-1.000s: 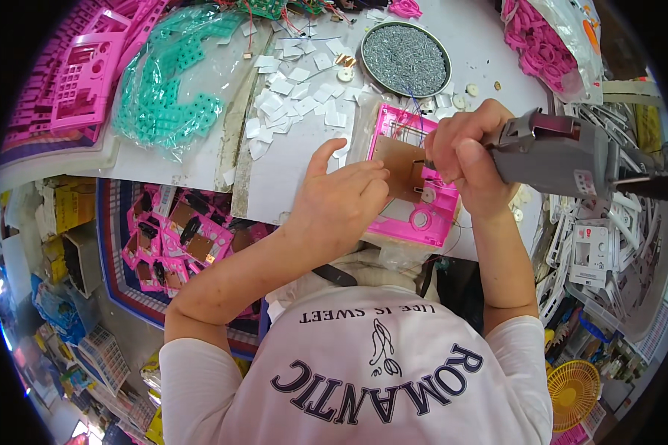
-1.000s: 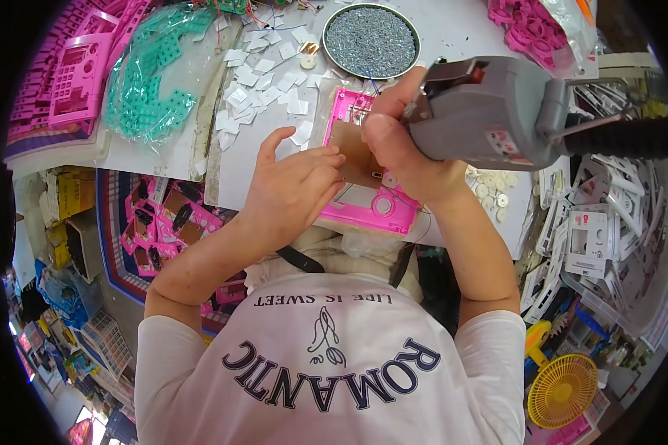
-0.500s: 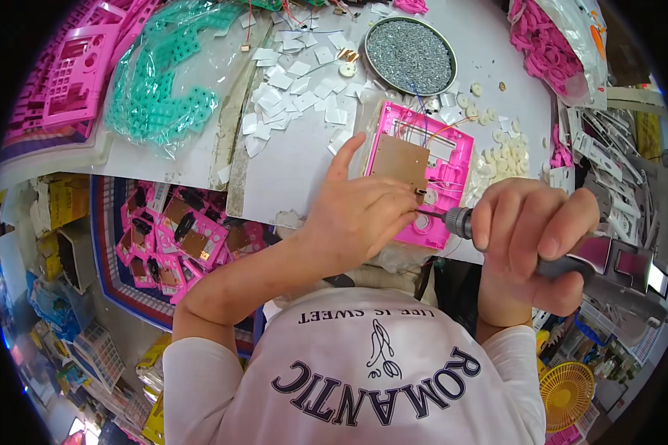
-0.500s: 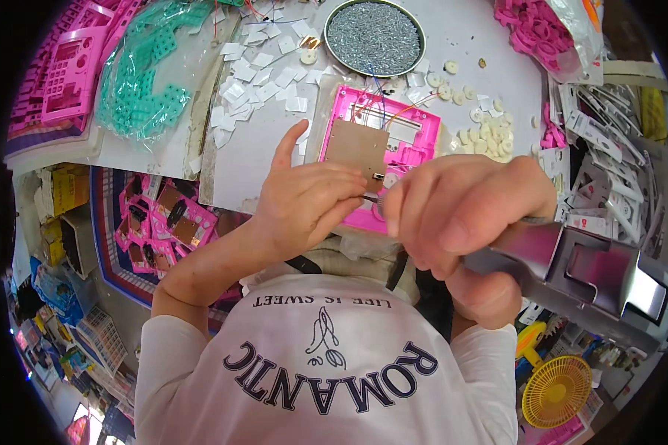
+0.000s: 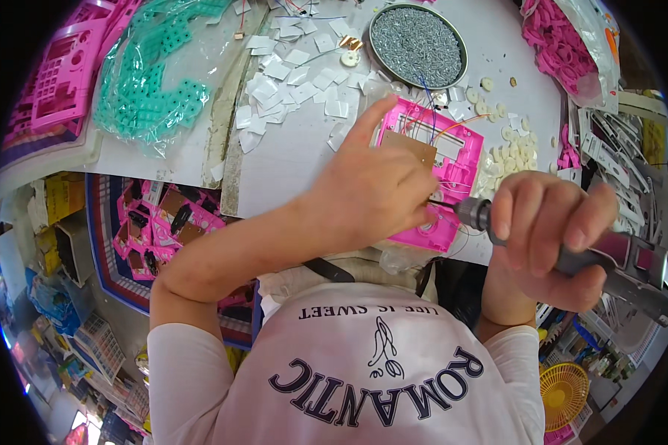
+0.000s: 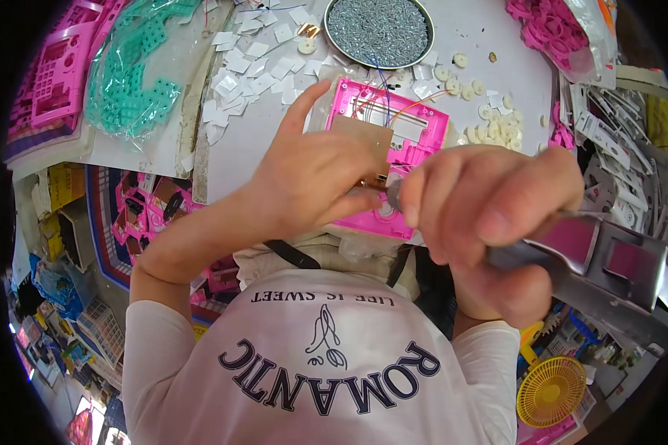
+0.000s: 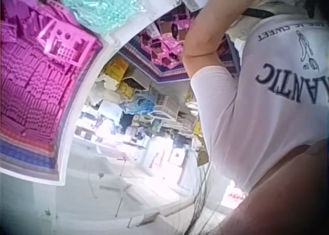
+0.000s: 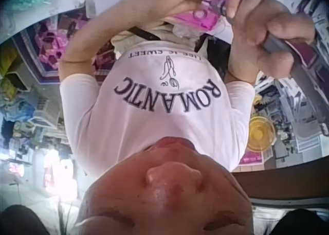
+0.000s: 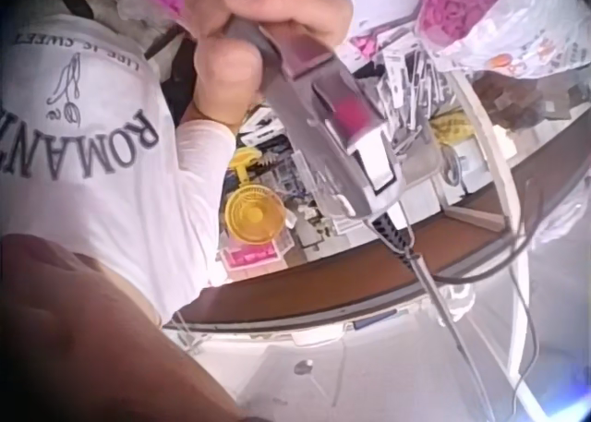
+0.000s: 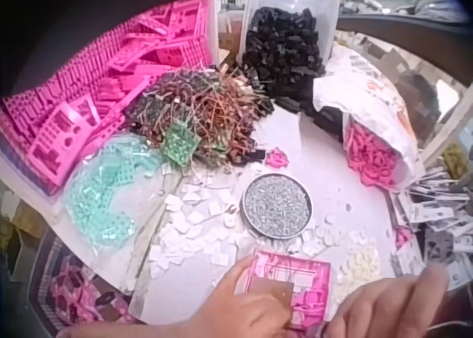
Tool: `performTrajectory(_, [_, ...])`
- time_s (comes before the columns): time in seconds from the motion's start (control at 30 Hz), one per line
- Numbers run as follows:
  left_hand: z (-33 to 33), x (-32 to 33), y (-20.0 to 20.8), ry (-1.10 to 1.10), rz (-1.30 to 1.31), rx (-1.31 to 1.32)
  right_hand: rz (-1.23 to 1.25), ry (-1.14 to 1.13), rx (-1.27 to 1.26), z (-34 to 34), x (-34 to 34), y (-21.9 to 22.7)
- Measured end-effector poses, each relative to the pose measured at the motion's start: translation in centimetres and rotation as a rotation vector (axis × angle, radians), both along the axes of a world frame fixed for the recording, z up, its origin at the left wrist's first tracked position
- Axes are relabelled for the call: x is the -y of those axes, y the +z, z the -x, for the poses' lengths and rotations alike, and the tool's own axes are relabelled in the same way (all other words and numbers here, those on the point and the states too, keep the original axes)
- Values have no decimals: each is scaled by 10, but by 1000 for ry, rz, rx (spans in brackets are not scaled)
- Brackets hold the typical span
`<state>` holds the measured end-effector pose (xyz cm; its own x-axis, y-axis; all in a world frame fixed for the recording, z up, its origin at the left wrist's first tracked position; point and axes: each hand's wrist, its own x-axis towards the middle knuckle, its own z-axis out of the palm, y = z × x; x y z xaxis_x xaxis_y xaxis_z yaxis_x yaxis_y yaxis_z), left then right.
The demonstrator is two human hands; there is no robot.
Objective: Assemble a pink plastic toy device by installing electronic components and using a glue gun to secure them.
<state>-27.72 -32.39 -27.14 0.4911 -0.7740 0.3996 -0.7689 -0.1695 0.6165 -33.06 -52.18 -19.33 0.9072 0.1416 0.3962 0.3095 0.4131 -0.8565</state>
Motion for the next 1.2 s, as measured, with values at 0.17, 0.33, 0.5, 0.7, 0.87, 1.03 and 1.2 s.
performTrajectory(0.17, [-37,-26,2,-92,-144,41,-20,-9,-149,4,-17,-14])
performTrajectory(0.33, [-15,-29,-10,-1,-181,134,43,-32,-198,6,-30,-19])
performTrajectory(0.5, [-10,-26,-14,46,-156,174,110,-38,-140,5,-39,-26])
performTrajectory(0.7, [-6,-27,-17,76,-116,227,298,36,-83,-1,-40,-25])
performTrajectory(0.87, [2,-29,-11,73,-112,148,97,96,-45,-15,-7,-26])
performTrajectory(1.03, [34,-18,-7,176,-189,-7,110,-24,28,-24,38,-19])
performTrajectory(1.2, [45,-4,-19,100,-202,53,58,-32,33,-24,35,-35])
